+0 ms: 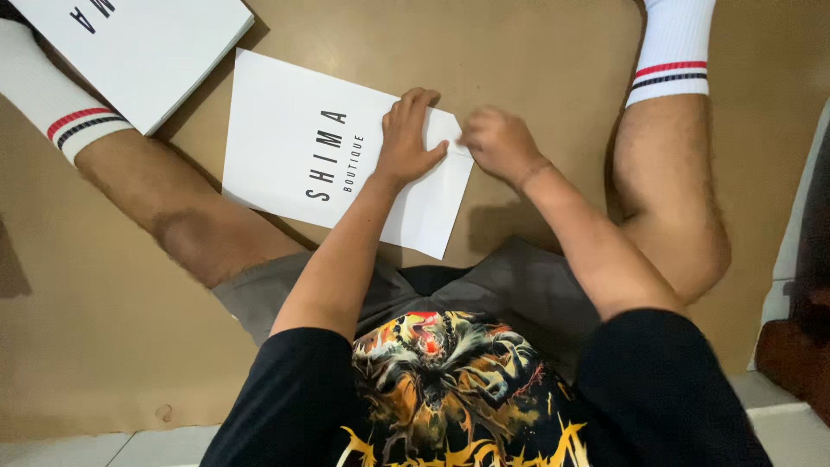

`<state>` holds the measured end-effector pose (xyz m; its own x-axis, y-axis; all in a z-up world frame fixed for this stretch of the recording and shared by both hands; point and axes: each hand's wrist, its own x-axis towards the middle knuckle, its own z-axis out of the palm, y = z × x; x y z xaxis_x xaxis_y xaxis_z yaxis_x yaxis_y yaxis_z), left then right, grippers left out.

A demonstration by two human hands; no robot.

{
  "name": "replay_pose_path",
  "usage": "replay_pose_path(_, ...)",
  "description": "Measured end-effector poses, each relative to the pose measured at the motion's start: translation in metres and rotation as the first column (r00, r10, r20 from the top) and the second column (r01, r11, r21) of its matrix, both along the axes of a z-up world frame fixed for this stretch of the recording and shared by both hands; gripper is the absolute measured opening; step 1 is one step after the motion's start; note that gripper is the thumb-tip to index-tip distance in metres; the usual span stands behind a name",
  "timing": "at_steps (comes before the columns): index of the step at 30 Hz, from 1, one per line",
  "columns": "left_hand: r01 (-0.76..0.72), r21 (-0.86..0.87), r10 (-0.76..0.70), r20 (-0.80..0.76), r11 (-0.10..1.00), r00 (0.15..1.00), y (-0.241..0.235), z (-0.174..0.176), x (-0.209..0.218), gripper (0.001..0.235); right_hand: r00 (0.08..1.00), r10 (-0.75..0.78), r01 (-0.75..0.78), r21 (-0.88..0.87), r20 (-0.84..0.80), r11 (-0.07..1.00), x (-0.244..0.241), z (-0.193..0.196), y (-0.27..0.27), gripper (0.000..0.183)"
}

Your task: The person sits on the floor and repeatedly folds white paper sheets labeled 'SHIMA BOUTIQUE' into smaller rectangles. They smooth the folds with their hands and place the folded sheets into a growing stack.

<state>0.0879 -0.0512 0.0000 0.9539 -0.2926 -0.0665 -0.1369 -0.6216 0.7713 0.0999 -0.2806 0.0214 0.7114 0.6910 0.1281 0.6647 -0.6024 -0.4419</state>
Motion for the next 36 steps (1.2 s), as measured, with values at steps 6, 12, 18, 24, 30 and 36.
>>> replay_pose_path(6, 0.051, 0.083, -0.045, -0.070, 0.995, 0.997, 0.001, 0.008, 0.001, 0.041, 0.983, -0.137, 0.118, -0.148, -0.125, 0.982, -0.037, 0.038, -0.028, 0.006)
replay_pose_path(12, 0.092, 0.302, -0.095, -0.006, 0.949, 0.995, -0.012, -0.012, -0.026, 0.028, 0.818, -0.465, 0.358, -0.333, -0.340, 0.872, -0.048, 0.039, 0.024, 0.055)
replay_pose_path(18, -0.092, -0.020, 0.088, -0.160, 0.996, 0.983, -0.010, 0.066, -0.058, 0.045, 0.471, -0.759, 0.802, -0.141, -0.450, 0.581, -0.062, 0.015, 0.055, 0.038)
replay_pose_path(24, 0.009, -0.265, 0.000, 0.033, 0.964, 0.999, 0.009, 0.205, -0.082, 0.065, 0.665, -0.286, 0.743, 0.573, -0.690, 0.345, -0.083, 0.145, 0.069, 0.026)
replay_pose_path(30, 0.219, -0.353, -0.096, 0.333, 0.910, 0.938, 0.035, 0.275, -0.097, 0.083, 0.910, 0.035, 0.359, 0.828, -0.412, 0.430, -0.090, 0.217, 0.058, 0.060)
replay_pose_path(36, 0.071, -0.331, 0.072, 0.401, 0.941, 0.913, 0.042, 0.297, -0.116, 0.068, 0.942, 0.012, 0.266, 0.767, -0.336, 0.585, -0.101, 0.219, 0.051, 0.063)
